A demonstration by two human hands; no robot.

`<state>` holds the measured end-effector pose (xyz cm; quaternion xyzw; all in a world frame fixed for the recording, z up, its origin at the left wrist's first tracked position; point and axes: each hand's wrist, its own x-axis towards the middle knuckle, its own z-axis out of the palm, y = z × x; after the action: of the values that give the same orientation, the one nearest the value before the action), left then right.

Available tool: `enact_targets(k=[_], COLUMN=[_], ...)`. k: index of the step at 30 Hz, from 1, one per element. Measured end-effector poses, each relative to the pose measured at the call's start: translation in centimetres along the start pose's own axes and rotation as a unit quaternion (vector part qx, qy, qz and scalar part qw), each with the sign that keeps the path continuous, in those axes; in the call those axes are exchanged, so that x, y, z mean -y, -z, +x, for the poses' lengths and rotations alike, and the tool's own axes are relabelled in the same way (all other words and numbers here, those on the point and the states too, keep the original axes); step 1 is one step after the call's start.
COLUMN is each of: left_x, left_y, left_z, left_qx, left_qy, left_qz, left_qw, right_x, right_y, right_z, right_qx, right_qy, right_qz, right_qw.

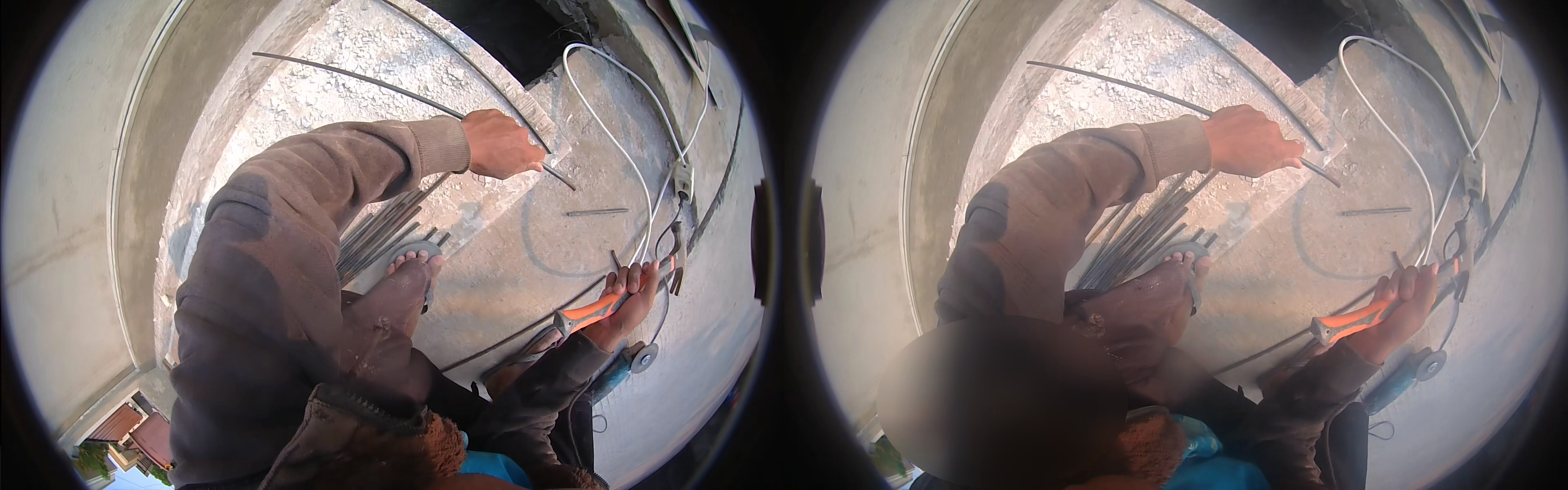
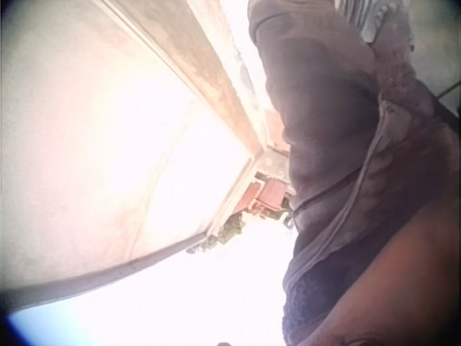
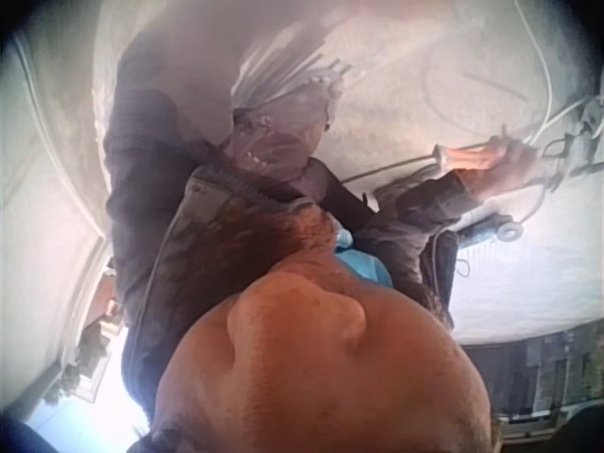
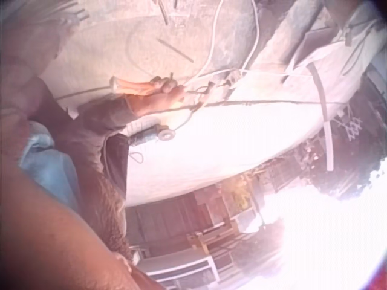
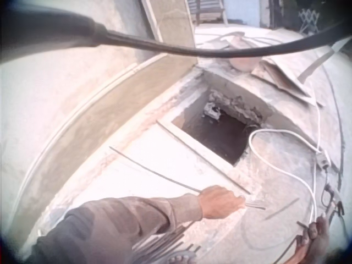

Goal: The person uses an angle grinder to cut several metal rods on a concrete floor, then uses a hammer to bend the cut ends of the rods. The cut pieces are gathered and arranged on the floor.

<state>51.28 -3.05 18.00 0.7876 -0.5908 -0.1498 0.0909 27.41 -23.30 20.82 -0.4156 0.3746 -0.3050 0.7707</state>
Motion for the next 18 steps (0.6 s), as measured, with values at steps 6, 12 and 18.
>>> enact_targets(k=[6, 12, 18], left_x=[1.4, 2.3, 3.9], left_y=[-3.3, -4.8, -5.9], left_z=[1.9, 1.9, 1.8], left_qx=[0.063, 0.100, 0.116], left_qy=[-0.073, -0.100, -0.089], left_qz=[0.010, 0.023, 0.026], left_qw=[0.995, 0.990, 0.989], right_x=[-1.7, -4.1, -5.9], right_y=[1.4, -0.2, -0.7], right_z=[-1.3, -2.7, -3.4], right_qx=[-0.032, -0.054, -0.051], right_qy=[-0.015, -0.051, -0.094], right_qz=[0.016, 0.031, 0.036], right_qw=[0.999, 0.997, 0.994])
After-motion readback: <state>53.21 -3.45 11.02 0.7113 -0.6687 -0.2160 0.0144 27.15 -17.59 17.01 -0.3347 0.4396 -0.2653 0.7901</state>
